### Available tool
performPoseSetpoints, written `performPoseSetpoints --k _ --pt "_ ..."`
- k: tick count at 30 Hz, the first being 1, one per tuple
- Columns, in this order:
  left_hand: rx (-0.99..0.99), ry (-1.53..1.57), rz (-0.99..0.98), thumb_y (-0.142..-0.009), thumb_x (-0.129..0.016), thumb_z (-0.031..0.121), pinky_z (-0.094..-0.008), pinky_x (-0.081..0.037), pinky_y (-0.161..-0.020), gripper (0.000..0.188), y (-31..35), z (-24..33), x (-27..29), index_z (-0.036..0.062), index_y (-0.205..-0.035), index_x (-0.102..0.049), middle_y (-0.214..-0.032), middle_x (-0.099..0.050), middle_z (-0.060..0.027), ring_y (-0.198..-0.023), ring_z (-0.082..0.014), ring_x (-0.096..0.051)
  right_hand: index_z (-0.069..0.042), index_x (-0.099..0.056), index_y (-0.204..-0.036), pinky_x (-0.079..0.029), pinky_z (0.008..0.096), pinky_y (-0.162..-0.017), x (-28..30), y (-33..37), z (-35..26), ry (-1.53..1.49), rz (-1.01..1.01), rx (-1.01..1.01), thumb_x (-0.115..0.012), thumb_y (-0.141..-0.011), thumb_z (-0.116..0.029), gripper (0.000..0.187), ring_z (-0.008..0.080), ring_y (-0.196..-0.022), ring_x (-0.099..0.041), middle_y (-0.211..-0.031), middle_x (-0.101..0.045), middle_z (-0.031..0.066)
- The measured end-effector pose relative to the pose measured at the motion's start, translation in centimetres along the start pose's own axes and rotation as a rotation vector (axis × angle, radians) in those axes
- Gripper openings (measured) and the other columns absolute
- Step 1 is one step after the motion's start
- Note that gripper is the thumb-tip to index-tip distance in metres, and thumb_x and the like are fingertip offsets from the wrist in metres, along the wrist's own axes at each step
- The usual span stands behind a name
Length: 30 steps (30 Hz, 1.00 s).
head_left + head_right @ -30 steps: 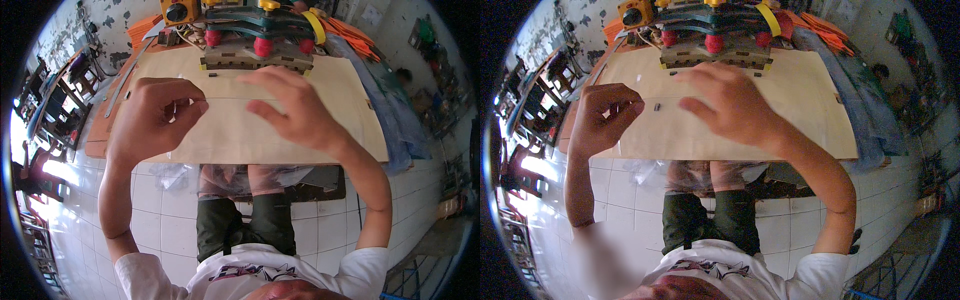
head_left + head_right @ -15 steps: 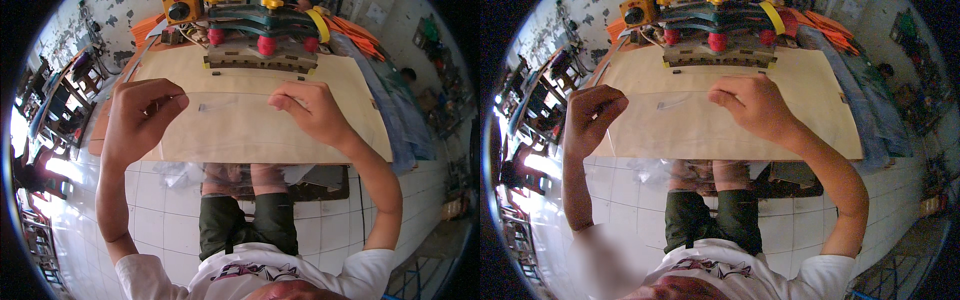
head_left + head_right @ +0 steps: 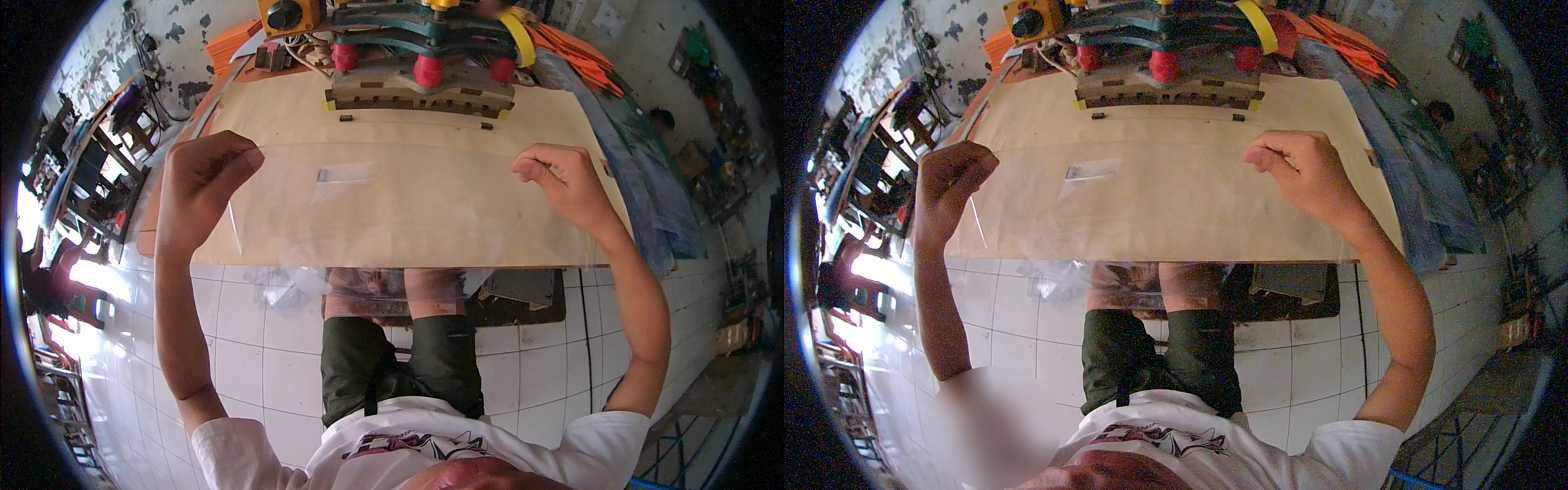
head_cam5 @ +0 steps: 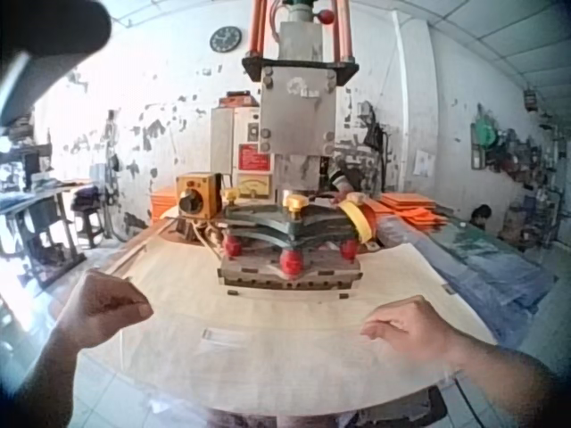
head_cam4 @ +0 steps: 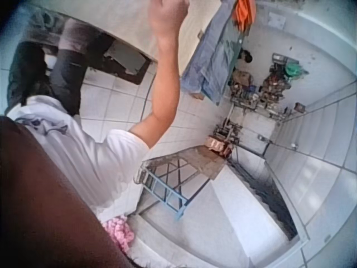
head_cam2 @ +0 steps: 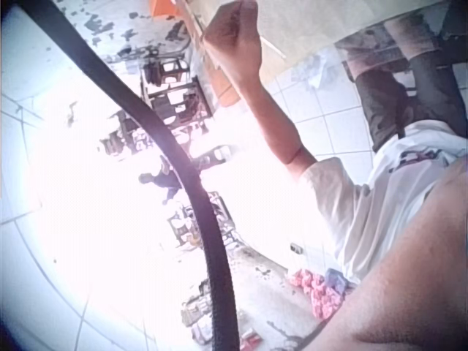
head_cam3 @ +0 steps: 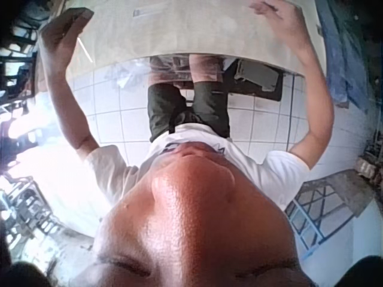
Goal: The person aligns a plastic sheet on a wooden workstation and operates a heat press machine to process it, then moves the piece aside and repeats the process with additional sheets.
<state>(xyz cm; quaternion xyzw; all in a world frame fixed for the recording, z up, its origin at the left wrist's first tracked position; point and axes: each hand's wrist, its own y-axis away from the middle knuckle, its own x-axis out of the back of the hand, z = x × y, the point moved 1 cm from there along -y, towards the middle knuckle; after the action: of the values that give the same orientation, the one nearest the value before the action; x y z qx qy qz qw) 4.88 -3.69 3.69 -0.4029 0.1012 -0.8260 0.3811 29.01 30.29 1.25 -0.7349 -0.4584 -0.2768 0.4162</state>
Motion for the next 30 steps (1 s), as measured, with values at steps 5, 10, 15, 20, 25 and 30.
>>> performPoseSetpoints --k 5,10,15,20,25,30 --pt "0.112 -0.001 0.002 -0.087 -0.069 0.018 -0.0236 -0.037 -0.056 0.018 0.2 -2.0 1.5 0.0007 -0.083 -0.069 -0.071 -0.06 0.0006 -0.062 -0.0067 -0.048 0.001 -0.07 -0.092 -0.052 0.0307 -0.068 1.1 -0.1 -0.4 -0.027 0.02 0.01 -0.062 -0.092 -0.016 0.019 0.0172 -0.072 -0.067 -0.078 -0.071 0.0109" --pt "0.176 0.103 0.038 -0.086 -0.07 0.02 -0.0232 -0.029 -0.053 0.017 0.2 -2.5 1.0 0.0037 -0.081 -0.068 -0.068 -0.054 0.0037 -0.06 -0.0045 -0.041 0.003 -0.069 -0.091 -0.051 0.0276 -0.065 1.9 -0.2 -0.8 -0.038 0.047 0.037 -0.062 -0.094 -0.016 0.021 0.0125 -0.07 -0.064 -0.075 -0.069 0.0083" --pt "0.213 0.133 0.021 -0.086 -0.07 0.022 -0.024 -0.025 -0.053 0.018 0.1 -3.3 1.2 0.0049 -0.08 -0.067 -0.067 -0.05 0.0051 -0.059 -0.0041 -0.037 0.004 -0.067 -0.093 -0.05 0.0252 -0.063 1.8 -0.2 -1.9 -0.197 -0.019 -0.029 -0.059 -0.095 -0.015 0.02 0.009 -0.067 -0.058 -0.073 -0.063 0.0032" --pt "0.239 0.157 0.026 -0.086 -0.069 0.019 -0.0229 -0.03 -0.053 0.018 -0.3 -3.4 0.9 0.0014 -0.082 -0.068 -0.065 -0.055 0.0042 -0.058 -0.0039 -0.041 0.003 -0.067 -0.095 -0.049 0.0238 -0.061 1.9 -0.2 -2.0 -0.271 -0.023 -0.04 -0.057 -0.096 -0.014 0.019 0.0074 -0.066 -0.057 -0.073 -0.061 0.0014" --pt "0.241 0.146 0.011 -0.087 -0.068 0.026 -0.0218 -0.027 -0.055 0.021 -0.4 -4.1 0.5 0.0059 -0.081 -0.067 -0.068 -0.051 0.0051 -0.062 -0.004 -0.039 0.002 -0.067 -0.093 -0.045 0.0219 -0.058 1.9 -0.3 -2.3 -0.271 -0.012 -0.121 -0.058 -0.094 -0.013 0.018 0.0048 -0.064 -0.054 -0.072 -0.061 -0.0003" --pt "0.215 0.169 -0.033 -0.089 -0.069 0.023 -0.0214 -0.033 -0.055 0.021 -0.6 -3.5 0.1 0.0018 -0.086 -0.067 -0.069 -0.057 0.0037 -0.061 -0.0035 -0.045 0.0 -0.067 -0.088 -0.04 0.0218 -0.058 2.8 -0.9 -0.6 -0.101 0.063 -0.139 -0.059 -0.09 -0.011 0.014 0.0035 -0.065 -0.05 -0.071 -0.058 -0.0026"
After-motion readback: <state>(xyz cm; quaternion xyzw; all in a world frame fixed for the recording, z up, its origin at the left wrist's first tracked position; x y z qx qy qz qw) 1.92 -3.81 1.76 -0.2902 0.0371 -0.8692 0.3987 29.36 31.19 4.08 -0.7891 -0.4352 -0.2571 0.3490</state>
